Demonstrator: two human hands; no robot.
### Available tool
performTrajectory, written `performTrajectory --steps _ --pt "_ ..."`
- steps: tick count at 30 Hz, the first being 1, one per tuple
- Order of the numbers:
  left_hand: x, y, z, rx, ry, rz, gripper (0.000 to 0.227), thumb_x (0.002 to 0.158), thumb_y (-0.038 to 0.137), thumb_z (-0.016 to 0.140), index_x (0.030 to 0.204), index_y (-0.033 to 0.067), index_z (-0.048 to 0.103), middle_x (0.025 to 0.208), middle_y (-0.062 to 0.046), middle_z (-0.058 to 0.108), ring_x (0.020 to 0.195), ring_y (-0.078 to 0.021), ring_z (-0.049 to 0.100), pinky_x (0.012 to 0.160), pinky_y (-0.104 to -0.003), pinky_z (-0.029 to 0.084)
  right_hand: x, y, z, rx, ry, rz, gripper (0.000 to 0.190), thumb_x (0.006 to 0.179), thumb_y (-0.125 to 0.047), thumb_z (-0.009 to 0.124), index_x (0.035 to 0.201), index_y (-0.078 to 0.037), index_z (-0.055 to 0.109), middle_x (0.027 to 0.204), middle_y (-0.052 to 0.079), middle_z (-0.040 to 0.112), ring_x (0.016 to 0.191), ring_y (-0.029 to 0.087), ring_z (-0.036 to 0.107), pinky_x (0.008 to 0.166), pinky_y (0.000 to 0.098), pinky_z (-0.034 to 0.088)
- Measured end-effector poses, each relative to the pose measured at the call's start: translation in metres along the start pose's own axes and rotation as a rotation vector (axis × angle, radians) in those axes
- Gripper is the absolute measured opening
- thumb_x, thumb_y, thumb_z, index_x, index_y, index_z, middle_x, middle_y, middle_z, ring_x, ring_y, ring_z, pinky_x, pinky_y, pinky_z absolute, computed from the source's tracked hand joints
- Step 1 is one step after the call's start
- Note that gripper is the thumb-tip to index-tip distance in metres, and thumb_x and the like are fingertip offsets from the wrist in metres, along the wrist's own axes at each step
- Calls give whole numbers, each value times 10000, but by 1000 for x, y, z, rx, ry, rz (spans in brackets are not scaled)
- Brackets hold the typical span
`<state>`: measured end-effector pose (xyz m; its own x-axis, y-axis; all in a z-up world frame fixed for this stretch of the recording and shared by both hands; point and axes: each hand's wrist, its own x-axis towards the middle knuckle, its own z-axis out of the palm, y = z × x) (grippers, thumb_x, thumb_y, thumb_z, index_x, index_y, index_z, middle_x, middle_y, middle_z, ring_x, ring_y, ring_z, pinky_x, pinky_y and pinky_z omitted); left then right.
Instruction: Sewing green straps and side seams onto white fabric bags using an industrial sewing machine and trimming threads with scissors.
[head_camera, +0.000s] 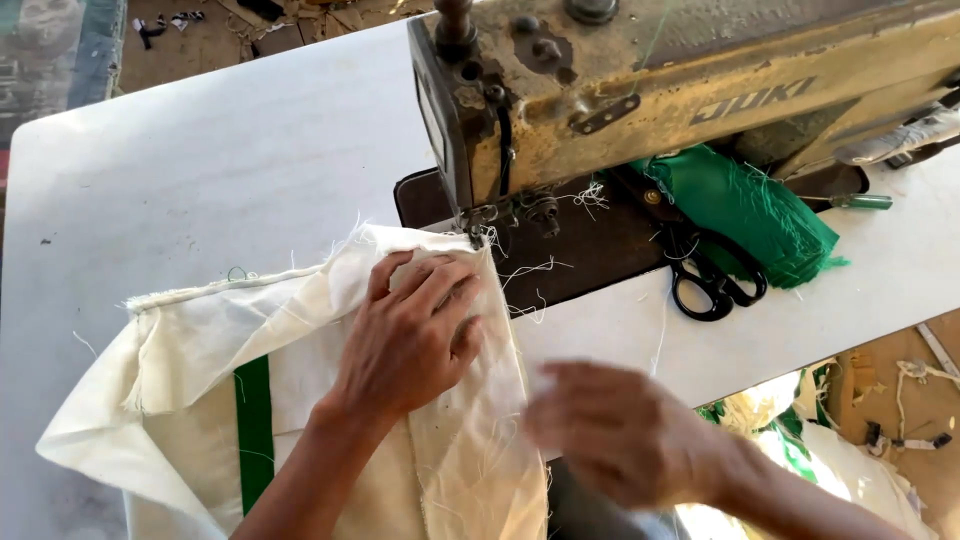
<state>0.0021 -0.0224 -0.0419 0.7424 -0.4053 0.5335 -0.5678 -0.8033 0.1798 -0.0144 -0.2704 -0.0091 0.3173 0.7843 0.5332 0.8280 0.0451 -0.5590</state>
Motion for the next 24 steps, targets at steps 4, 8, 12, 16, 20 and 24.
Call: performTrajectory --steps 4,8,12,16,20,24 --pt "-3 1 2 -69 2 -44 238 970 200 631 1151 62 699 1238 -83 671 1142 -275 636 1044 -467 368 5 77 -23 -506 -465 133 817 1025 -641 219 1634 -98 183 1707 202 146 1598 335 138 1301 501 98" --pt "-5 0 4 -93 26 -83 279 924 174 651 1167 51 715 1275 -78 653 1113 -269 636 1019 -483 383 19 96 -43 -950 -457 355 994 940 -874 206 1462 -41 354 1474 238 409 1387 403 361 1201 610 197" --pt "-2 0 3 -79 -15 -90 294 935 210 646 1195 79 692 1244 -140 620 1072 -306 664 1021 -485 391 33 105 -16 -756 -507 279 1013 975 -794 329 1610 -12 222 1600 223 358 1180 470 571 1229 610 104" --pt "-8 -2 5 -83 -4 -107 281 942 216 669 1205 133 615 1263 -144 578 1068 -338 632 979 -489 402 41 93 -17 -1086 -561 592 1061 881 -903 118 992 -88 788 1436 327 566 1362 531 499 1173 712 253" --pt "-2 -2 4 -117 -3 -101 306 908 190 680 1171 56 601 1222 -101 637 1094 -283 647 992 -462 389 34 88 -17 -916 -450 504 1037 875 -911 209 1315 -18 503 1531 259 464 1347 478 476 1233 648 105" --pt "-2 0 2 -120 -2 -96 283 909 169 642 1142 17 689 1250 -84 677 1123 -260 639 998 -452 383 24 69 -13 -831 -488 234 1170 835 -934 516 1627 -125 221 1706 158 151 1573 320 133 1232 641 -16"
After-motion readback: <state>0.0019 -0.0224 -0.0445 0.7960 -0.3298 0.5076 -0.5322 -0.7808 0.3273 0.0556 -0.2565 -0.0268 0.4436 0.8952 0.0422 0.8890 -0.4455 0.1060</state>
